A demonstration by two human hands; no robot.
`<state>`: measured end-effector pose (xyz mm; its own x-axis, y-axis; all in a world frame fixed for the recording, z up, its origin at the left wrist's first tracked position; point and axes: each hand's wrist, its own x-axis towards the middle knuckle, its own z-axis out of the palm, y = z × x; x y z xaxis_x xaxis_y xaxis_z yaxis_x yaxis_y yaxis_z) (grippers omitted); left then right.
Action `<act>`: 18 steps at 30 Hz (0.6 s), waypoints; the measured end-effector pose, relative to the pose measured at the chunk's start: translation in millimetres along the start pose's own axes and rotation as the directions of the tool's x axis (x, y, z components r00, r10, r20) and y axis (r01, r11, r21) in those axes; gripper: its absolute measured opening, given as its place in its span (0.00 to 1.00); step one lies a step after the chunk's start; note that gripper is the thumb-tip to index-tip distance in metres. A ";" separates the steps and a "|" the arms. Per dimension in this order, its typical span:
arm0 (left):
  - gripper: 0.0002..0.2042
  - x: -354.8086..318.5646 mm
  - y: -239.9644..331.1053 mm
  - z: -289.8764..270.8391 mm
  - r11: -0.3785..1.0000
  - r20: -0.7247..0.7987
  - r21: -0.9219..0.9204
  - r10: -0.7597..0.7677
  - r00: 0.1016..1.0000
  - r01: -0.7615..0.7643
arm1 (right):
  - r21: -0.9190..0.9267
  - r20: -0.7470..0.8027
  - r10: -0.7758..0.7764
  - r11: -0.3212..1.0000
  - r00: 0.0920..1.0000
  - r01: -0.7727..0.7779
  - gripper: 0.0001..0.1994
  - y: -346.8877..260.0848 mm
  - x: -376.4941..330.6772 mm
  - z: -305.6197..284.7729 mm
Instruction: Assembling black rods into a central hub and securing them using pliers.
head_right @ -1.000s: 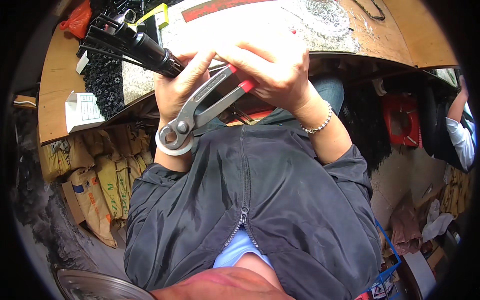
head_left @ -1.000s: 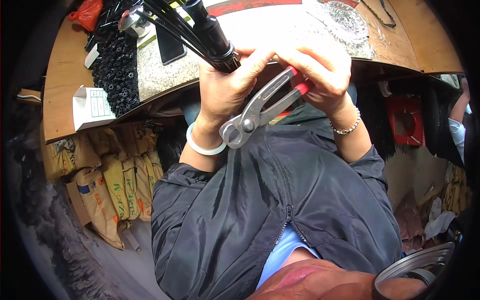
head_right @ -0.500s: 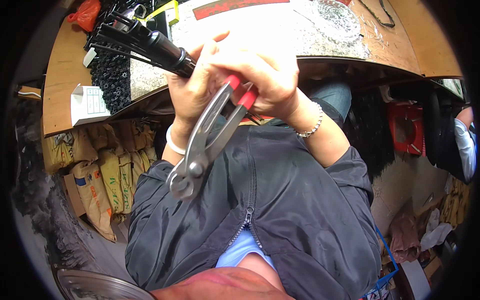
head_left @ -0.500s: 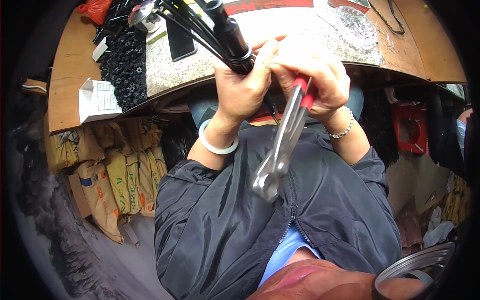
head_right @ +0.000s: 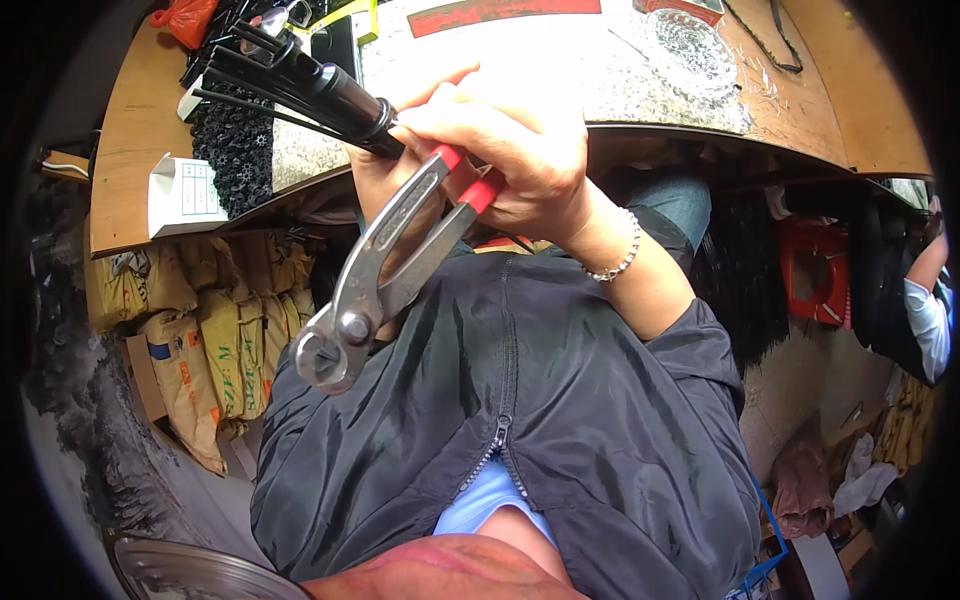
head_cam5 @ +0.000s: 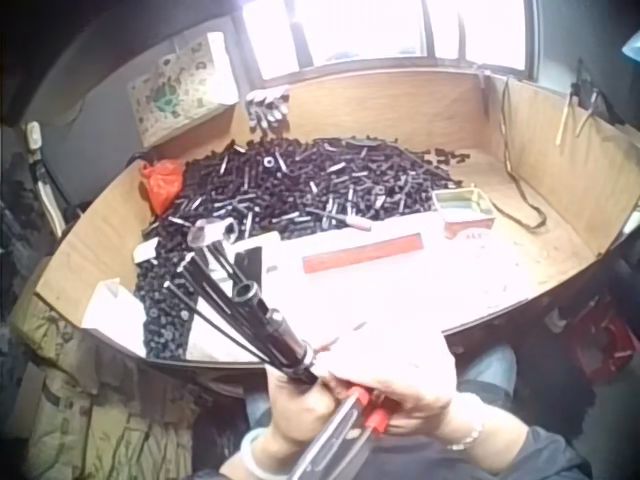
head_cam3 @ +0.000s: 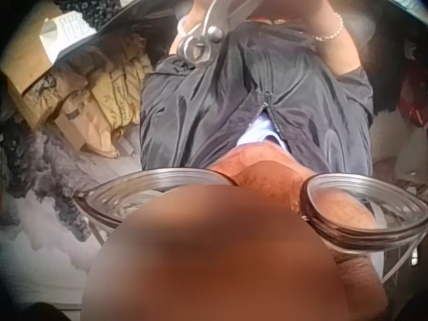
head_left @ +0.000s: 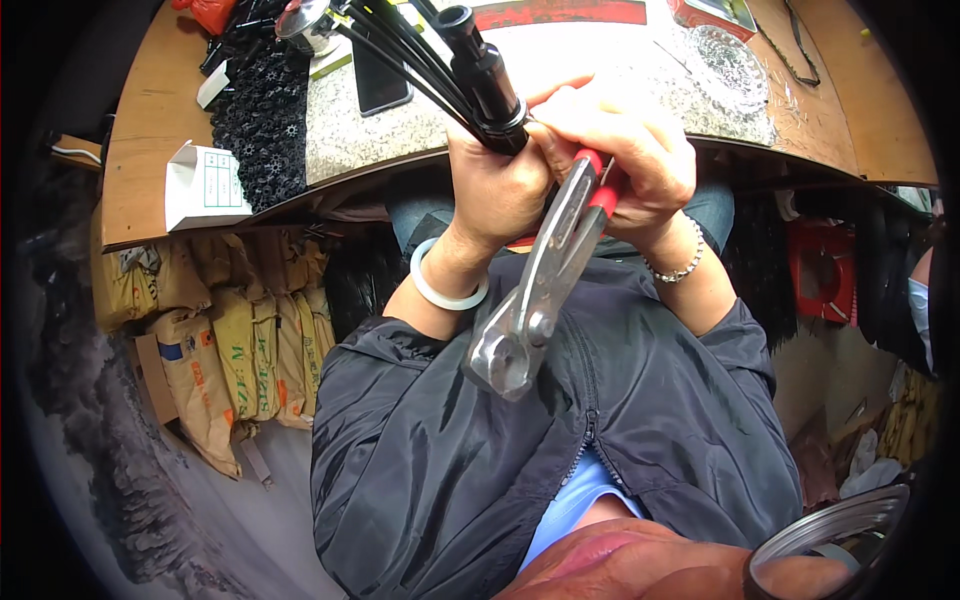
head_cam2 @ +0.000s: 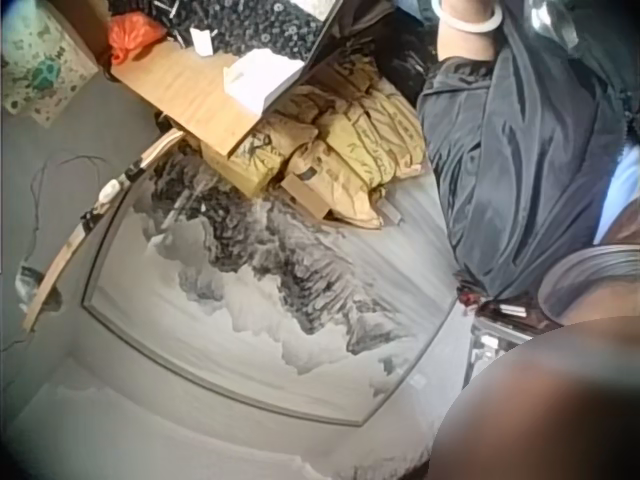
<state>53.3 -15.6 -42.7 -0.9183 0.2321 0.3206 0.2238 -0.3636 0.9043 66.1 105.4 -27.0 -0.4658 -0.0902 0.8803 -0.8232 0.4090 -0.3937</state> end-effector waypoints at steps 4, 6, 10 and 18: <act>0.09 4.2 -2.1 -14.0 0.850 0.263 0.391 0.265 0.928 -0.353 | 0.247 0.150 0.573 0.767 0.806 -0.592 0.05 -9.8 -0.4 -7.0; 0.10 6.6 -4.1 -9.9 0.998 0.027 -0.034 -0.061 0.998 0.062 | 0.155 0.252 0.490 0.831 0.834 -0.535 0.05 -4.8 22.3 -17.0; 0.11 12.3 -0.9 -5.6 0.989 0.004 -0.150 -0.002 1.000 0.003 | 0.161 0.346 0.485 0.812 0.803 -0.561 0.12 -2.0 39.6 -22.2; 0.13 17.5 7.3 -16.4 0.996 -0.048 -0.077 0.034 0.998 -0.037 | -0.106 0.818 0.535 0.505 0.214 -0.857 0.19 -16.7 18.0 -78.1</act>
<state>33.6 -29.0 -35.1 -0.9248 0.1763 0.3371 0.2321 -0.4406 0.8672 96.8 167.9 16.1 -0.8051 -0.5429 -0.2389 0.0180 0.3802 -0.9247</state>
